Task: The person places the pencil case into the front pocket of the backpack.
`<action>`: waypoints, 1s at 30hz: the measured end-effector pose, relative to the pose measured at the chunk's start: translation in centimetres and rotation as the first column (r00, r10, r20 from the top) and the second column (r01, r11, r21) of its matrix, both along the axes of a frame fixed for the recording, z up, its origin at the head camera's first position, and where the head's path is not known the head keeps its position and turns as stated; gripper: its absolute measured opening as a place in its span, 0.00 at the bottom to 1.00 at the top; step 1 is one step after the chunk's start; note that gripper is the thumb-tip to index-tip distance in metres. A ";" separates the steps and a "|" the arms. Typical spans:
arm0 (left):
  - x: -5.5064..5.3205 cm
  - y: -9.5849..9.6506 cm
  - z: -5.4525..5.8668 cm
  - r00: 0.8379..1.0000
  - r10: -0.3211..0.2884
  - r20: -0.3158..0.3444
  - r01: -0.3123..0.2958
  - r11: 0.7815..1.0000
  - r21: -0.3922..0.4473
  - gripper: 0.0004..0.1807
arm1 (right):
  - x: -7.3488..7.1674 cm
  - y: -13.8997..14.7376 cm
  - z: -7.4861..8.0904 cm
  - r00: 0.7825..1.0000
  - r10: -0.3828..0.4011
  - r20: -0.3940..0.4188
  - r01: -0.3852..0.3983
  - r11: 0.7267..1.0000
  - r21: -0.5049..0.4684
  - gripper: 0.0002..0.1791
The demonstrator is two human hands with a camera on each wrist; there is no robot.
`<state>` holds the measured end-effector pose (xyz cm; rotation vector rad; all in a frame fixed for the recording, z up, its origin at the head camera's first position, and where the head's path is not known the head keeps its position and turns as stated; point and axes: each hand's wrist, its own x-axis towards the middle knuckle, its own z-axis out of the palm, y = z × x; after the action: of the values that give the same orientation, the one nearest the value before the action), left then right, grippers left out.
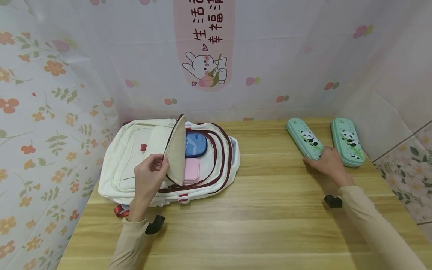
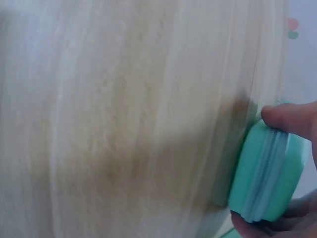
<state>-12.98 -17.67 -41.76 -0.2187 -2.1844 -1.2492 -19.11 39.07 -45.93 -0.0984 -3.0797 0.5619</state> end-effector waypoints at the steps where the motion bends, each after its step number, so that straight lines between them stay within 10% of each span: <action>1: 0.0 0.0 0.0 1.000 0.002 0.001 -0.002 1.000 -0.002 0.03 | 0.0 -0.1 0.0 1.000 -0.014 -0.007 0.014 1.000 -0.009 0.44; 11: 0.0 0.0 0.2 1.000 -0.007 0.015 0.007 1.000 -0.004 0.02 | 0.0 -1.1 0.0 0.989 -0.093 -0.116 0.087 0.995 -0.054 0.49; 30: -0.1 0.6 0.4 0.999 0.023 0.023 -0.023 1.000 -0.007 0.03 | -0.3 -7.6 2.4 0.971 0.058 -0.231 -0.086 0.990 -0.113 0.46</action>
<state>-13.04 -17.11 -41.37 -0.1824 -2.2054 -1.2372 -19.39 31.45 -43.49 0.0726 -2.8351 0.7109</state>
